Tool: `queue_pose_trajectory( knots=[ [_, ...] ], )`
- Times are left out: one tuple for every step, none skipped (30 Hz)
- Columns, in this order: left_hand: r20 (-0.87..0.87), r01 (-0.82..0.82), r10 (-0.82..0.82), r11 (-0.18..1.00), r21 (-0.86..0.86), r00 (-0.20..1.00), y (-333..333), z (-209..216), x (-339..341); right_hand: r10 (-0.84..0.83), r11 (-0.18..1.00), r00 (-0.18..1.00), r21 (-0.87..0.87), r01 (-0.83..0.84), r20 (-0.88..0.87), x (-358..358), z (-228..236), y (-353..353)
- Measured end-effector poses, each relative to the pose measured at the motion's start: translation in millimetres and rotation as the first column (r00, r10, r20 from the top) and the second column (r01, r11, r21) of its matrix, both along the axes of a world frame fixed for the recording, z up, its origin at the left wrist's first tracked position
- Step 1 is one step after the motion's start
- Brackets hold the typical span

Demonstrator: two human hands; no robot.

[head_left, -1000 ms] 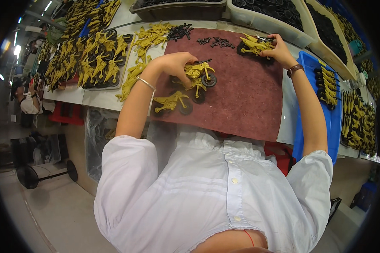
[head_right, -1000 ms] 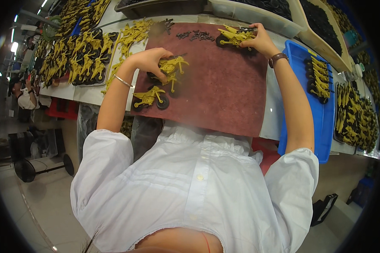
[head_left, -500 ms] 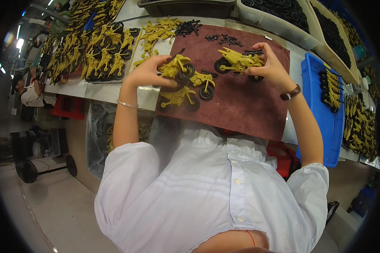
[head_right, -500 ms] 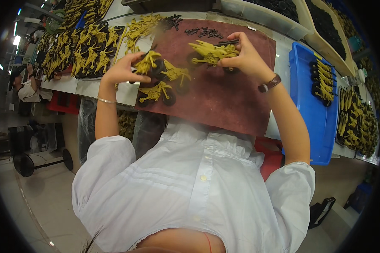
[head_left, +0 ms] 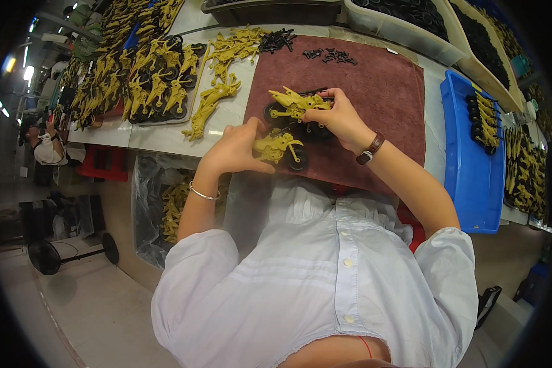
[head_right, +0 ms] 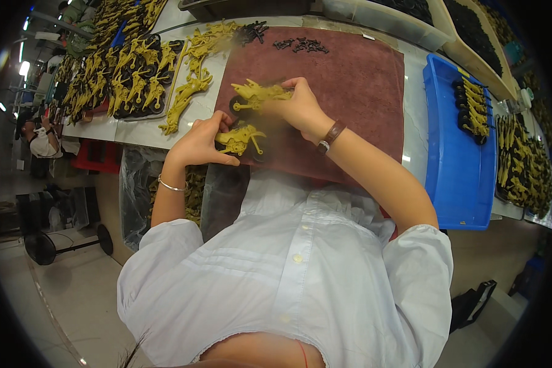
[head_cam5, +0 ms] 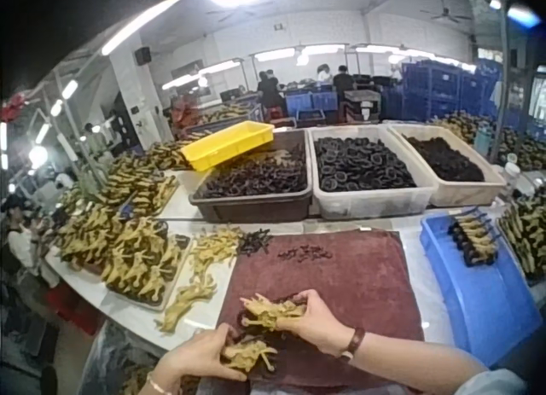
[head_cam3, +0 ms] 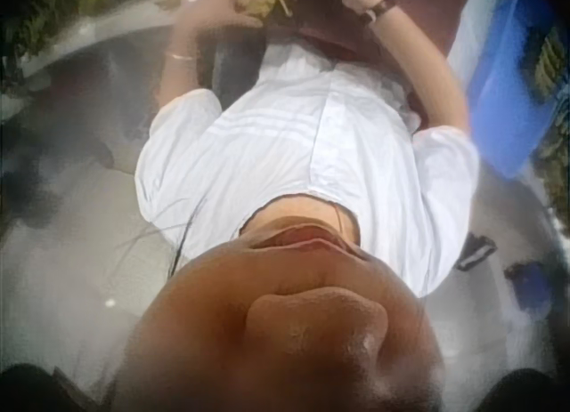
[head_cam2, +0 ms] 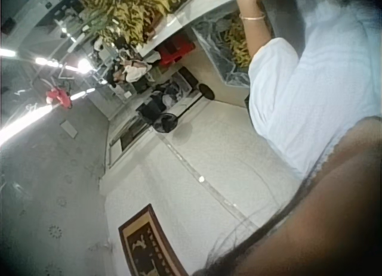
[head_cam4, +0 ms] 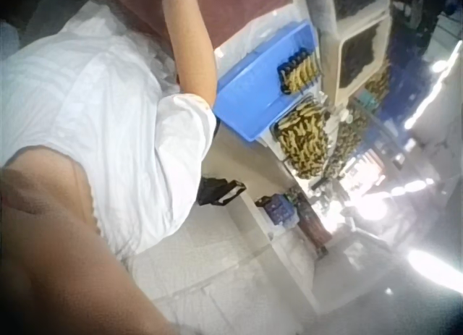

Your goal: The person assembles small plastic toy motorcycles by hand, snapping together toy motorcycle bodies, toy wheels, and other assembly parts.

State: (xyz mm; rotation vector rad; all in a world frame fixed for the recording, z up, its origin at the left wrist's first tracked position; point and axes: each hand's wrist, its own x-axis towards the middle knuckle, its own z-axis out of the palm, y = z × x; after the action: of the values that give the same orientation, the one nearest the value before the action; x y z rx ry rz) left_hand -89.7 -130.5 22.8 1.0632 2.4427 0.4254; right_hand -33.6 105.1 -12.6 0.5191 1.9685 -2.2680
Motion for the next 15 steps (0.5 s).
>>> queue_pose_trajectory(
  knots=[
    [0.063,-0.039,0.038,0.999,0.019,0.997,-1,-2,-1,-0.024,0.999,1.000,0.048,0.024,-0.002,0,-2,-5],
    [0.127,-0.079,0.074,0.996,0.035,0.989,-2,-5,-2,-0.004,0.993,1.000,0.121,0.008,-0.030,-3,-11,-4],
    [0.127,-0.085,0.080,0.996,0.032,0.989,-4,-9,-2,0.001,0.993,1.000,0.118,0.002,-0.029,-3,-10,-6],
    [0.118,-0.062,0.051,0.994,0.085,0.992,-6,-13,-1,-0.002,0.985,0.999,0.173,0.009,-0.037,-3,-8,-9],
    [0.107,-0.038,0.023,0.990,0.139,0.994,-8,-14,0,-0.006,0.973,0.999,0.229,0.016,-0.045,-3,-7,-12],
    [0.108,-0.041,0.026,0.989,0.139,0.994,-9,-13,0,-0.003,0.973,0.999,0.229,0.013,-0.044,-3,-7,-13],
    [0.132,-0.045,0.025,0.988,0.151,0.991,-10,-11,1,0.012,0.963,0.998,0.268,0.006,-0.065,-3,-6,-14],
    [0.157,-0.049,0.024,0.985,0.163,0.987,-12,-10,2,0.026,0.952,0.996,0.306,0.001,-0.085,-3,-7,-14],
    [0.156,-0.050,0.024,0.985,0.164,0.988,-14,-10,1,0.028,0.952,0.996,0.307,0.000,-0.086,-4,-10,-13],
    [0.207,-0.058,0.023,0.985,0.160,0.978,-18,-10,0,0.036,0.948,0.995,0.319,-0.006,-0.091,-5,-17,-11],
    [0.259,-0.064,0.022,0.986,0.156,0.966,-22,-10,-2,0.045,0.943,0.994,0.331,-0.011,-0.095,-6,-20,-9],
    [0.260,-0.063,0.020,0.986,0.157,0.965,-25,-9,-3,0.044,0.943,0.995,0.333,-0.010,-0.094,-6,-20,-10],
    [0.321,-0.093,0.032,0.980,0.175,0.946,-28,-10,-3,0.015,0.945,0.998,0.326,0.008,-0.068,-5,-18,-12],
    [0.382,-0.122,0.041,0.974,0.190,0.923,-30,-10,-4,-0.014,0.947,0.999,0.319,0.027,-0.041,-5,-16,-13],
    [0.382,-0.121,0.039,0.974,0.191,0.923,-32,-10,-4,-0.016,0.947,0.999,0.320,0.029,-0.041,-4,-11,-15]
  ],
)
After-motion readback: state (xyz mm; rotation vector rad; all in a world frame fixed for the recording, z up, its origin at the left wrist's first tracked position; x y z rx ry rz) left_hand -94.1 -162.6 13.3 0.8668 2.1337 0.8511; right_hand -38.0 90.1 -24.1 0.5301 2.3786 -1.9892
